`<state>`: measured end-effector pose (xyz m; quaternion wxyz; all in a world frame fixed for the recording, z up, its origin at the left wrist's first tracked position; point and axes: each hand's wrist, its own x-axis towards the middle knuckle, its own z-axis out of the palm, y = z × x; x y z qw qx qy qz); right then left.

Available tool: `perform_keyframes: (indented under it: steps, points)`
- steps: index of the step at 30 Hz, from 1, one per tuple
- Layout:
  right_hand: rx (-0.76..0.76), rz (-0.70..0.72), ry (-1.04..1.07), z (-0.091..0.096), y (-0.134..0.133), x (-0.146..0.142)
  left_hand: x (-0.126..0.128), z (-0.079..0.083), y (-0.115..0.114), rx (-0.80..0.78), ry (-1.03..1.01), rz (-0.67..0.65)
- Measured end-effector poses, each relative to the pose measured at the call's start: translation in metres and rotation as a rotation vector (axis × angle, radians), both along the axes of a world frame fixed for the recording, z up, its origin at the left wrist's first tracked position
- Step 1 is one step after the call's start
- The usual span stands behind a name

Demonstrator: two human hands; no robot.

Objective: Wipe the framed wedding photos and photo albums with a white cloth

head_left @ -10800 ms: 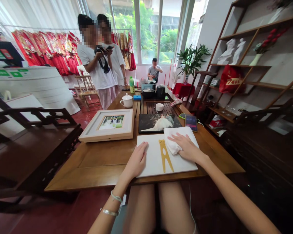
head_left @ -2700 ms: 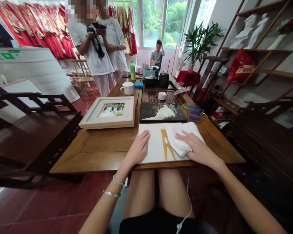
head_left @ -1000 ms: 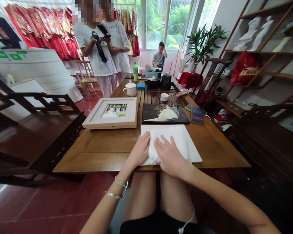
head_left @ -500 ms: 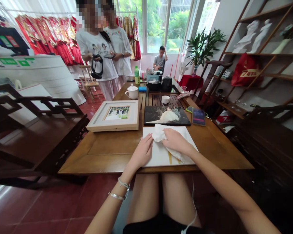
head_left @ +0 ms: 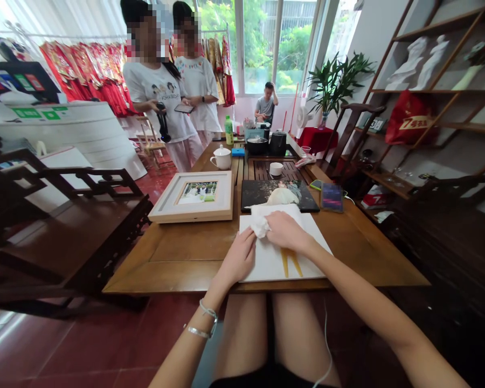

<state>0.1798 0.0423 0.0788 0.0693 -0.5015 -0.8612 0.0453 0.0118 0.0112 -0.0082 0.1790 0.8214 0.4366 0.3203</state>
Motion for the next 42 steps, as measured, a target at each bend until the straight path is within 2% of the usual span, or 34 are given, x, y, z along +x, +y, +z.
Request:
perform_keyframes:
  steps: [3, 6, 10, 13, 16, 20, 23, 26, 28, 31, 34, 36, 39, 42]
  points:
    - [0.1, -0.06, -0.059, -0.011, -0.028, 0.0, -0.001, -0.005, 0.001, -0.042, -0.017, 0.031]
    - [0.138, -0.051, -0.099, -0.022, -0.064, -0.014, -0.003, -0.009, 0.002, -0.059, -0.055, 0.012]
    - [0.13, 0.06, -0.13, -0.028, -0.112, -0.027, -0.004, -0.006, 0.002, -0.066, -0.09, 0.012]
    - [0.094, 0.171, -0.069, -0.025, -0.13, -0.015, -0.003, -0.002, 0.001, -0.079, -0.059, 0.012]
    - [0.049, 0.134, 0.011, -0.021, -0.121, 0.008, -0.001, -0.001, -0.001, -0.074, -0.036, 0.016]
    - [0.071, -0.029, 0.042, -0.021, -0.077, 0.034, 0.001, -0.002, -0.002, -0.053, -0.024, 0.036]
    - [0.094, -0.09, 0.065, -0.026, -0.041, 0.036, 0.0, -0.003, -0.001, -0.056, -0.021, 0.039]
    - [0.096, -0.078, 0.049, -0.031, -0.025, 0.026, 0.0, -0.004, 0.0, -0.053, -0.032, 0.032]
    - [0.088, -0.023, 0.029, -0.034, -0.031, 0.018, -0.001, -0.006, 0.001, -0.061, -0.04, 0.028]
    - [0.068, 0.072, 0.015, -0.037, -0.061, 0.016, -0.001, -0.008, 0.002, -0.07, -0.06, 0.036]
    - [0.018, 0.153, 0.038, -0.036, -0.097, 0.029, 0.0, -0.008, 0.001, -0.074, -0.113, 0.032]
    - [-0.021, 0.202, 0.07, -0.033, -0.109, 0.044, 0.0, -0.007, 0.0, -0.082, -0.142, 0.024]
    - [-0.062, 0.226, 0.114, -0.03, -0.102, 0.067, 0.0, -0.006, -0.001, -0.095, -0.141, 0.028]
    - [-0.041, 0.154, 0.15, -0.034, -0.068, 0.086, 0.0, -0.007, 0.0, -0.105, -0.116, 0.025]
